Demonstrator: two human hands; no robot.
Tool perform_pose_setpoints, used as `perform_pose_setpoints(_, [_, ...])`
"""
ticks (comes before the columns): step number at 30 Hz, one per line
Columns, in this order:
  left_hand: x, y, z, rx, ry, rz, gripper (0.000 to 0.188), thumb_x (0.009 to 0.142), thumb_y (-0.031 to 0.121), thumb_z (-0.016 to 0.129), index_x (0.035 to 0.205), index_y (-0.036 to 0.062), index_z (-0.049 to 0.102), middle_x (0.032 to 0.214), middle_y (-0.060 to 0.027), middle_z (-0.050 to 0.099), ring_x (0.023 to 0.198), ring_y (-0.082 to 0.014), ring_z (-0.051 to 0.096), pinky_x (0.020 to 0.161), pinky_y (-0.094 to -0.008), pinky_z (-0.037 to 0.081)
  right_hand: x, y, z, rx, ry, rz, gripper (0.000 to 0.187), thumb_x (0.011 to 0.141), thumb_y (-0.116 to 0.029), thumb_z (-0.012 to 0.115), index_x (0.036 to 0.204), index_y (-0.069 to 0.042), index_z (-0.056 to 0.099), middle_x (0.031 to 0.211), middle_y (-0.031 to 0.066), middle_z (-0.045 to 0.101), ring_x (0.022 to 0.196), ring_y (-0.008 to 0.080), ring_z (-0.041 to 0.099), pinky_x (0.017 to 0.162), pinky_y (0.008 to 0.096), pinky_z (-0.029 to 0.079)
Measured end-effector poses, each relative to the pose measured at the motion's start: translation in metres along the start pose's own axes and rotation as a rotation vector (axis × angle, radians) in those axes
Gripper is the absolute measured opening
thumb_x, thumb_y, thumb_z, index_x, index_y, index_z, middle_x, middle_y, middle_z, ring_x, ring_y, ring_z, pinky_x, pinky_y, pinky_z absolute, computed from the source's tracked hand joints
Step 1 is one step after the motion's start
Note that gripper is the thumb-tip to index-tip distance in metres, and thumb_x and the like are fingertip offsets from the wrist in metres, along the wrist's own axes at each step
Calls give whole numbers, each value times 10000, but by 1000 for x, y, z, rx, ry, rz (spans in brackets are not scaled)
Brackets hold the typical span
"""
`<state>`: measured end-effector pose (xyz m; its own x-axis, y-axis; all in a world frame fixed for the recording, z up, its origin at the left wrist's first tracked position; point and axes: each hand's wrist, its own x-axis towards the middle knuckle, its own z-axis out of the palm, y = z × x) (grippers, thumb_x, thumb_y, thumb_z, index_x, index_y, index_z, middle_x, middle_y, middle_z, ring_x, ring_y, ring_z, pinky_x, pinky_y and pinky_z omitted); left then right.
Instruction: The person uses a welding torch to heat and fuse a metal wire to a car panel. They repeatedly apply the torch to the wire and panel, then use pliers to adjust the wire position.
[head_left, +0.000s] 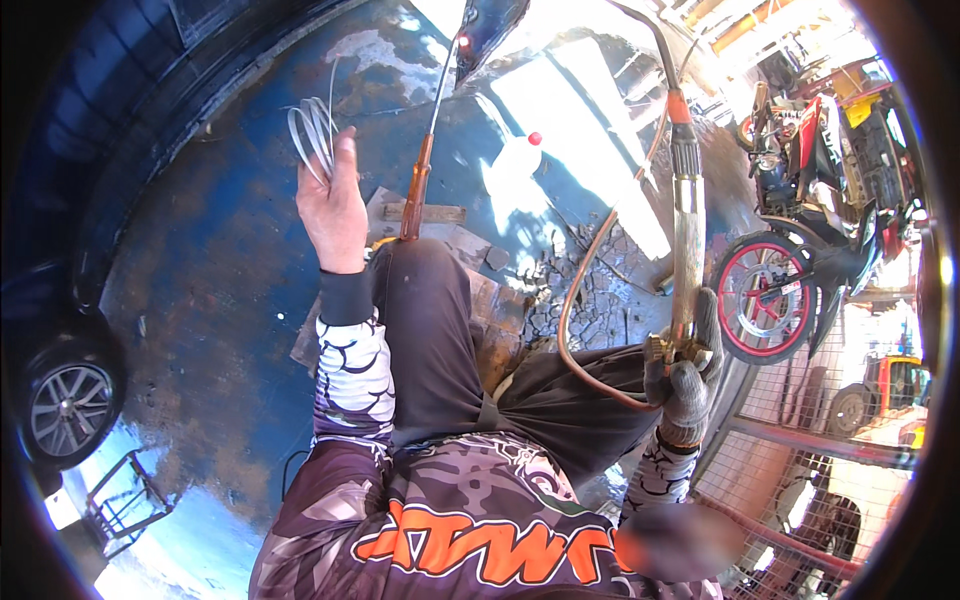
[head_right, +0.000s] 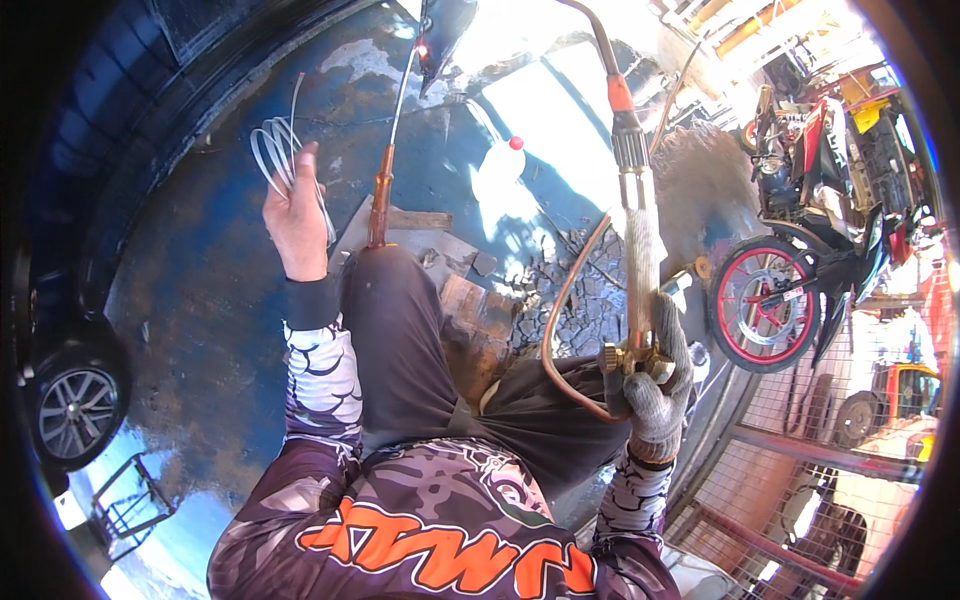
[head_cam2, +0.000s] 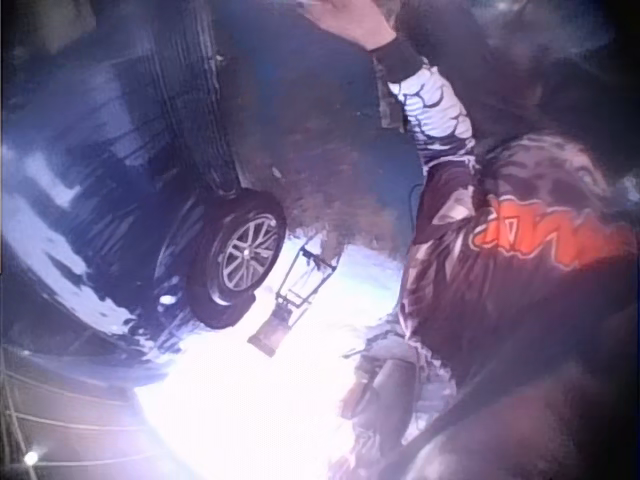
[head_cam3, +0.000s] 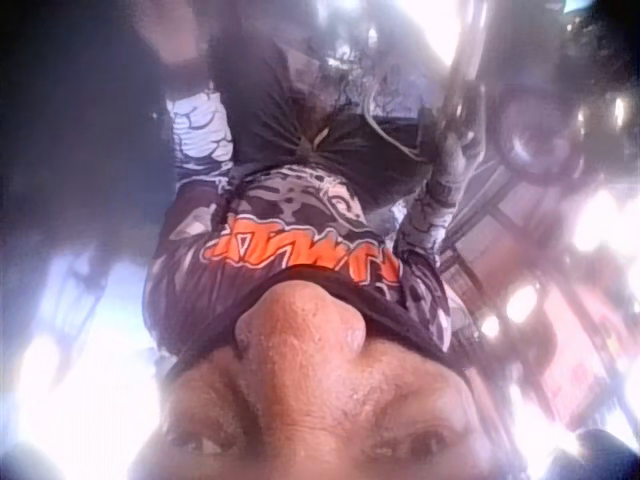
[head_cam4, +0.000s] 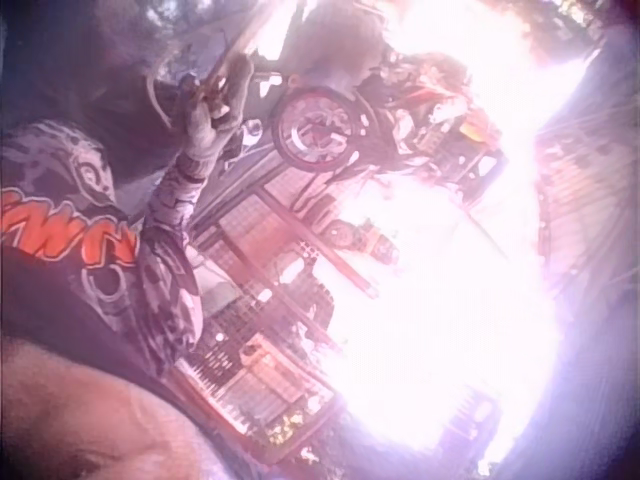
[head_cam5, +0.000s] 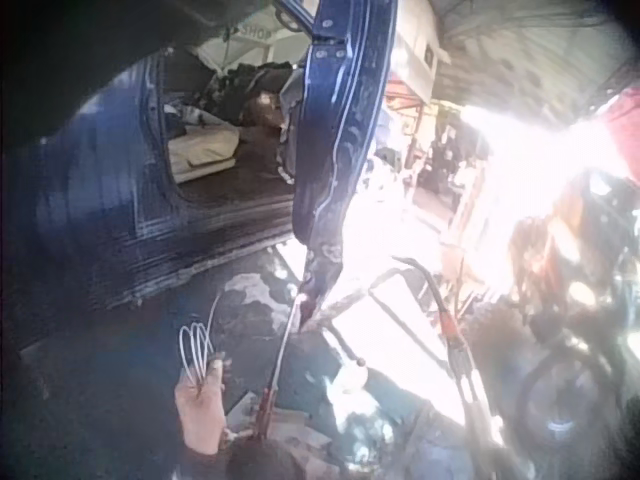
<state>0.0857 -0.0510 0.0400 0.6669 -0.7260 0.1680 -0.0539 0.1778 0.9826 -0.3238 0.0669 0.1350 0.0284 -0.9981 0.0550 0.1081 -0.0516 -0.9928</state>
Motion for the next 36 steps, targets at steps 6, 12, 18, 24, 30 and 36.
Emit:
perform_pose_setpoints(6, [-9,-14,2,380,-381,-57,460,924,406,802,1199,39,772,1032,-94,772,967,-145,697,882,-302,526,-16,23,-3,18,68,43,1095,727,-382,933,1576,53,395,1242,130,679,942,141,677,827,293,578])
perform_pose_setpoints(12, [-14,-11,10,430,-470,-73,409,909,364,819,1120,16,778,864,-49,746,806,-105,665,771,-301,520,-24,28,-6,-20,54,52,1093,762,-425,914,1579,63,377,1236,142,681,940,148,675,799,297,576])
perform_pose_setpoints(18, [-12,-9,11,571,-517,-116,380,918,382,792,1037,21,782,740,-49,697,695,-127,629,692,-318,491,-28,32,-8,238,109,-39,996,881,-204,847,1654,-53,238,1088,90,677,885,164,698,762,277,618])
perform_pose_setpoints(24, [-15,-13,11,509,-486,-61,400,914,416,781,1017,29,784,718,-73,693,676,-157,648,682,-332,494,-32,37,-24,239,81,-90,958,945,-200,783,1677,-93,175,1022,112,664,763,146,641,573,240,541])
perform_pose_setpoints(30, [-18,-8,14,540,-478,-18,414,908,437,778,996,32,775,696,-86,680,656,-192,654,666,-353,496,-34,47,-38,238,125,-121,940,961,-235,769,1680,-116,174,949,122,642,639,125,575,448,223,459])
perform_pose_setpoints(36, [-22,-1,15,599,-472,-66,461,906,470,767,1017,23,773,739,-86,701,697,-185,668,700,-349,498,-31,45,-44,257,110,-80,956,941,-278,779,1673,-98,191,945,127,672,554,115,554,436,219,439])
